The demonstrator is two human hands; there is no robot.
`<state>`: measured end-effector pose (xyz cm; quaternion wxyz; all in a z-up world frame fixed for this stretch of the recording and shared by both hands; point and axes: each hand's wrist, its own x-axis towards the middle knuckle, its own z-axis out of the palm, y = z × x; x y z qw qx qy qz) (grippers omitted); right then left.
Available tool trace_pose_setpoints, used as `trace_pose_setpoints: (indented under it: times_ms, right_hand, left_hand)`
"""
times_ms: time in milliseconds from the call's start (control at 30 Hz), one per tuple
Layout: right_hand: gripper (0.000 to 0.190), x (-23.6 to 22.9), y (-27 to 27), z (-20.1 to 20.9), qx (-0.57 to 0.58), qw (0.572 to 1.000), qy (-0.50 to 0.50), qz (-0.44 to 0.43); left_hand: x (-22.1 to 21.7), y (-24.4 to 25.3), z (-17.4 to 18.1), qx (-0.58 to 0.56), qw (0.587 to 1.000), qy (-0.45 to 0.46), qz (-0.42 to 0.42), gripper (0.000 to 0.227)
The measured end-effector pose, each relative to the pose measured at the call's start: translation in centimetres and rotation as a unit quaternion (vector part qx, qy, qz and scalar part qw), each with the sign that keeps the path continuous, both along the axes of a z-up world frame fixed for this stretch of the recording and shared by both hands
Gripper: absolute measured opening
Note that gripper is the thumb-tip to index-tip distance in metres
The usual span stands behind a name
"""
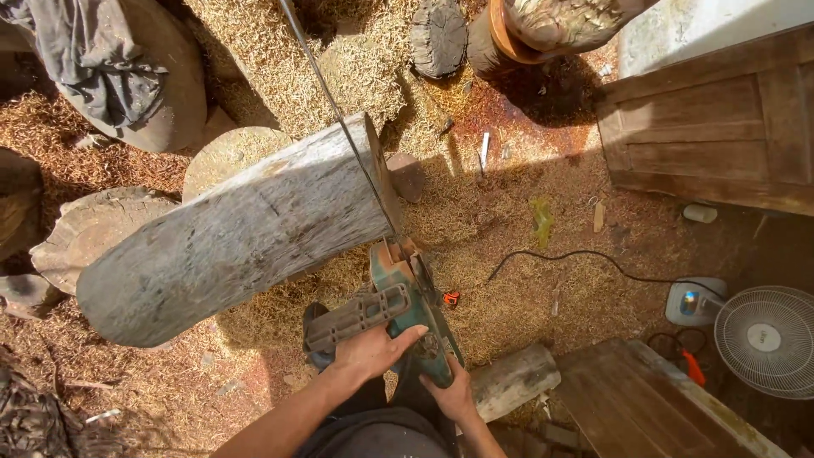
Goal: The recorder uses a measuring tape to mark a log and then uses an electric chainsaw to cut through it.
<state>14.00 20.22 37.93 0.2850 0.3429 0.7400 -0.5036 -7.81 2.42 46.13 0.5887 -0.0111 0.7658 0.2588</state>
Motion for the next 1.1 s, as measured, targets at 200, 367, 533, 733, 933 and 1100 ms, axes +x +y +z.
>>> trace_pose_setpoints:
  times_ms: [200, 367, 533, 733, 933, 1100]
  right_hand:
    - [0.045, 1.3, -1.8, -2.2, -0.037, 0.999, 0.034, -0.012]
    - [0.038, 1.4, -1.9, -4.0, -0.041, 0.998, 0.05, -0.019]
    - [0.034, 1.6, -1.3, -5.7, -0.029, 0.998, 0.057, -0.008]
    - [0.035, 1.2, -0.8, -5.7, -0.029, 0.999, 0.031, 0.011]
    - [0.036, 1.6, -0.5, -6.0, -0.032, 0.999, 0.033, 0.021]
    - [0.037, 1.6, -0.3, -5.7, -0.039, 0.999, 0.035, 0.013]
  left_hand:
    - [0.5, -0.4, -1.2, -0.058, 0.991, -0.033, -0.115, 0.103]
    - [1.2, -0.7, -3.2, -0.052, 0.994, -0.066, -0.067, 0.099]
    - [2.0, -0.8, -5.1, -0.038, 0.991, -0.095, -0.082, 0.097]
    - [2.5, -0.6, -5.6, -0.028, 0.985, -0.156, -0.063, 0.102]
    - [1.7, -0.2, -4.4, -0.036, 0.99, -0.123, -0.062, 0.096]
    - [3.2, -0.3, -6.0, -0.001, 1.0, -0.005, -0.021, 0.091]
